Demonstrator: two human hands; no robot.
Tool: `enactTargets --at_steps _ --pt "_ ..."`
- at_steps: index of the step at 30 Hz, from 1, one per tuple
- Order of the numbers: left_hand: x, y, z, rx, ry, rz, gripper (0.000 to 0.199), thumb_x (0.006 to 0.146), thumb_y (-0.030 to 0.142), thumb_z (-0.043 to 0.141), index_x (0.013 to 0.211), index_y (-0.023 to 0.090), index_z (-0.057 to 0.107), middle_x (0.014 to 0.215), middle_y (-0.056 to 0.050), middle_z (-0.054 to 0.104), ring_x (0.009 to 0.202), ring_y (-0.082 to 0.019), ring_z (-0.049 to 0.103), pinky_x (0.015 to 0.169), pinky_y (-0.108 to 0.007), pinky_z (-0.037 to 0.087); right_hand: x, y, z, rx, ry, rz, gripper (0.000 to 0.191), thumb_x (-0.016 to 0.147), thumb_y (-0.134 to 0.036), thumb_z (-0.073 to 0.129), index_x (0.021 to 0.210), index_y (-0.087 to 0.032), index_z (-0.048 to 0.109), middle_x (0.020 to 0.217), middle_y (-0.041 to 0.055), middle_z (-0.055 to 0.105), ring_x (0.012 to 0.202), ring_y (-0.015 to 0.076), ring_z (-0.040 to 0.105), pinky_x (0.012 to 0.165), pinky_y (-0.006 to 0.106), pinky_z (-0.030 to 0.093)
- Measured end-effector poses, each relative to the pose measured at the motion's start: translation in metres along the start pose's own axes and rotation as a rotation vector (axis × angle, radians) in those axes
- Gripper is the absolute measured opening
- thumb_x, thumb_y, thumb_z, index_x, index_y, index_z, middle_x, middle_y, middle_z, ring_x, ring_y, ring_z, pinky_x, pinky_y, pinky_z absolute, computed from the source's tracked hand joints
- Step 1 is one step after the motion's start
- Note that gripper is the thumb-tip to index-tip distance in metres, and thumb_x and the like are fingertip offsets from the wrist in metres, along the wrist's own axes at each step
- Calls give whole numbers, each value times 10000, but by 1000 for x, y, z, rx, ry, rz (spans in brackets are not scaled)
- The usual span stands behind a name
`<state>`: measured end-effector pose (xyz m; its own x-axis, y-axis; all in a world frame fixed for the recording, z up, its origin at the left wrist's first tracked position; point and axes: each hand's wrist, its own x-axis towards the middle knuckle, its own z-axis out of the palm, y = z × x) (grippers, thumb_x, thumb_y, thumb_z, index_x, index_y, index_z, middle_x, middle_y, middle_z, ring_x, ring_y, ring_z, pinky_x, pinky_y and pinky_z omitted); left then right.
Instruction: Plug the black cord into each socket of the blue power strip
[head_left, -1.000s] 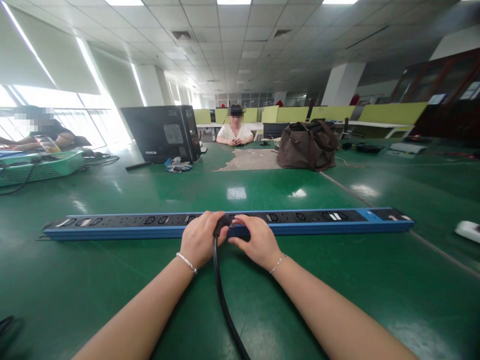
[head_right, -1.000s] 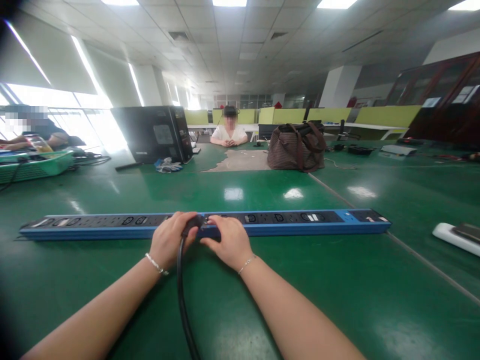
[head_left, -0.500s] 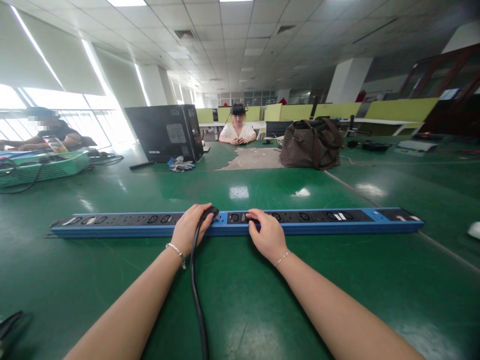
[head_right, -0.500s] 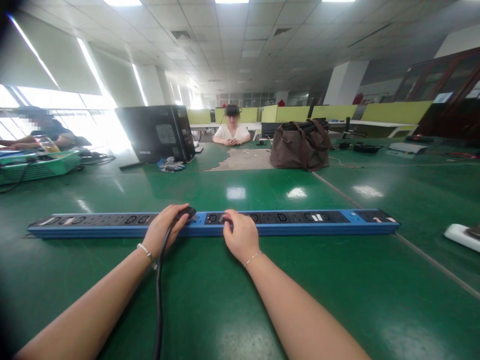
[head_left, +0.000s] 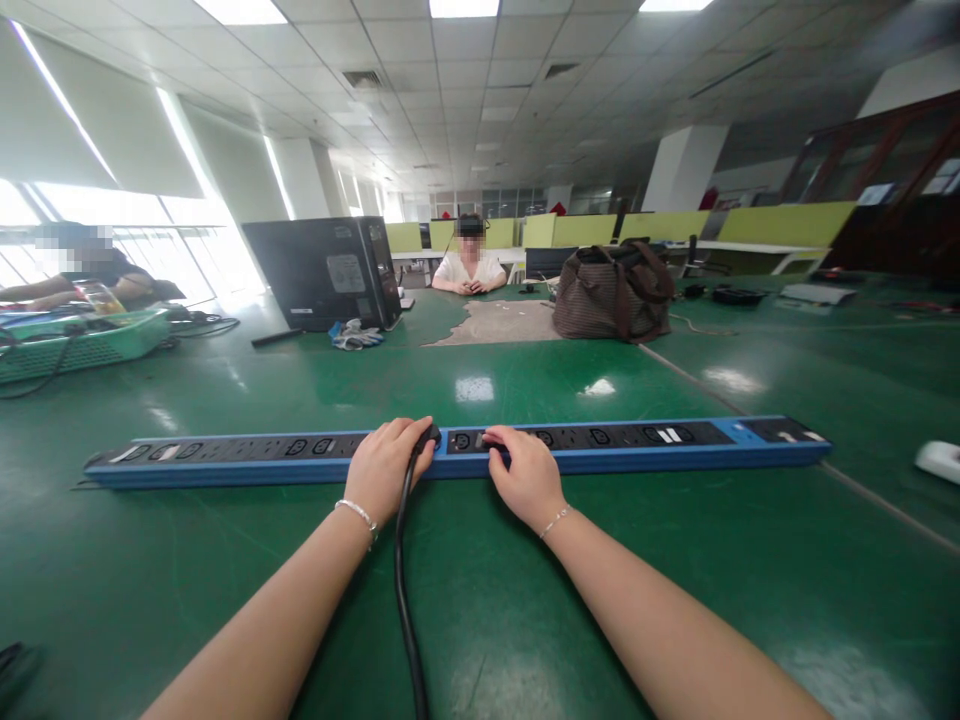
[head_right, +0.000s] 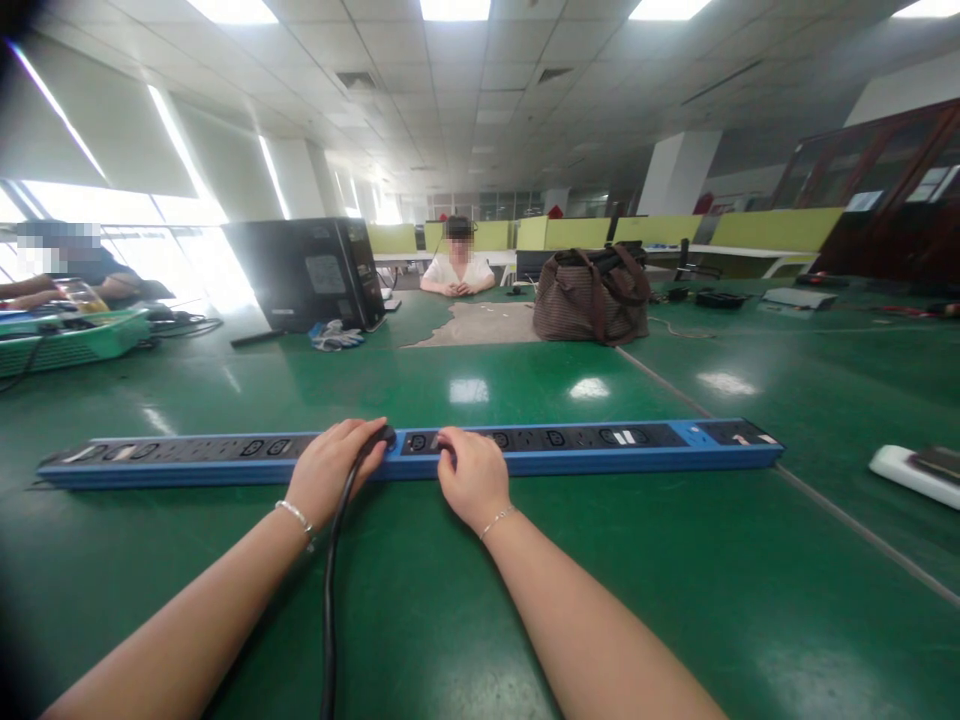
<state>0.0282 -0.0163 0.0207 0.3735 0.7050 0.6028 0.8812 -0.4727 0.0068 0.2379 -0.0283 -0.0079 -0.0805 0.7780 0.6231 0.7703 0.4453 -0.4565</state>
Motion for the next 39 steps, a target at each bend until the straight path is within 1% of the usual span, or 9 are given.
enactTargets --at_steps 6,11,17,21,25,28,31,35,39 --pt "1 1 1 36 34 14 345 886 369 438 1144 205 599 1035 -74 651 961 -216 577 883 -377 475 0 0 1 -9 2 -8 242 793 -150 490 992 -203 617 979 20 701 925 186 616 836 334 431" --pt "0 -1 7 5 85 78 346 897 344 424 1144 171 591 1111 -82 657 1076 -207 570 981 -355 436 0 -1 0 -26 -13 -6 245 793 -154 488 991 -201 625 987 25 696 926 186 611 839 330 430" --pt "-2 6 10 16 -18 54 359 910 344 389 1183 183 558 1161 -83 651 995 -203 629 882 -355 496 0 -4 -3 -45 -26 -9 251 793 -155 479 982 -210 635 988 30 689 942 189 602 864 330 430" --pt "-2 8 11 31 -33 20 349 908 349 393 1188 207 545 1160 -70 652 965 -205 641 849 -350 501 0 -3 -3 -53 -41 -15 253 797 -160 475 986 -211 635 996 38 685 950 192 597 872 333 431" --pt "-2 7 13 -28 -16 -17 340 902 347 404 1181 206 539 1154 -66 649 990 -200 629 864 -340 495 -1 -3 -2 -66 -58 -17 265 795 -161 473 1000 -209 634 1008 43 681 962 196 591 879 343 425" --pt "-2 7 15 -72 23 -13 331 893 332 426 1170 193 539 1133 -69 652 995 -192 620 886 -325 483 -2 -4 -1 -86 -53 -25 282 792 -165 478 1026 -204 631 1080 48 669 1045 201 563 942 363 390" --pt "0 7 14 -71 43 4 317 881 329 447 1132 167 554 1048 -73 672 953 -196 626 872 -325 485 -4 -5 0 -116 -66 -48 293 791 -185 496 1053 -207 625 1173 39 642 1138 208 517 1010 390 330" --pt "4 8 15 -84 58 -33 244 866 311 464 1030 174 581 895 -57 668 857 -182 638 804 -297 504 -6 -7 2 -153 -95 -54 301 795 -205 509 1076 -216 617 1221 27 620 1176 211 493 1031 402 296" --pt "4 9 16 -117 53 -59 235 866 316 462 1041 205 571 945 -48 666 882 -172 639 804 -288 505 -6 -8 3 -186 -111 -56 339 798 -212 505 1125 -218 597 1263 33 593 1206 213 473 1040 410 275"
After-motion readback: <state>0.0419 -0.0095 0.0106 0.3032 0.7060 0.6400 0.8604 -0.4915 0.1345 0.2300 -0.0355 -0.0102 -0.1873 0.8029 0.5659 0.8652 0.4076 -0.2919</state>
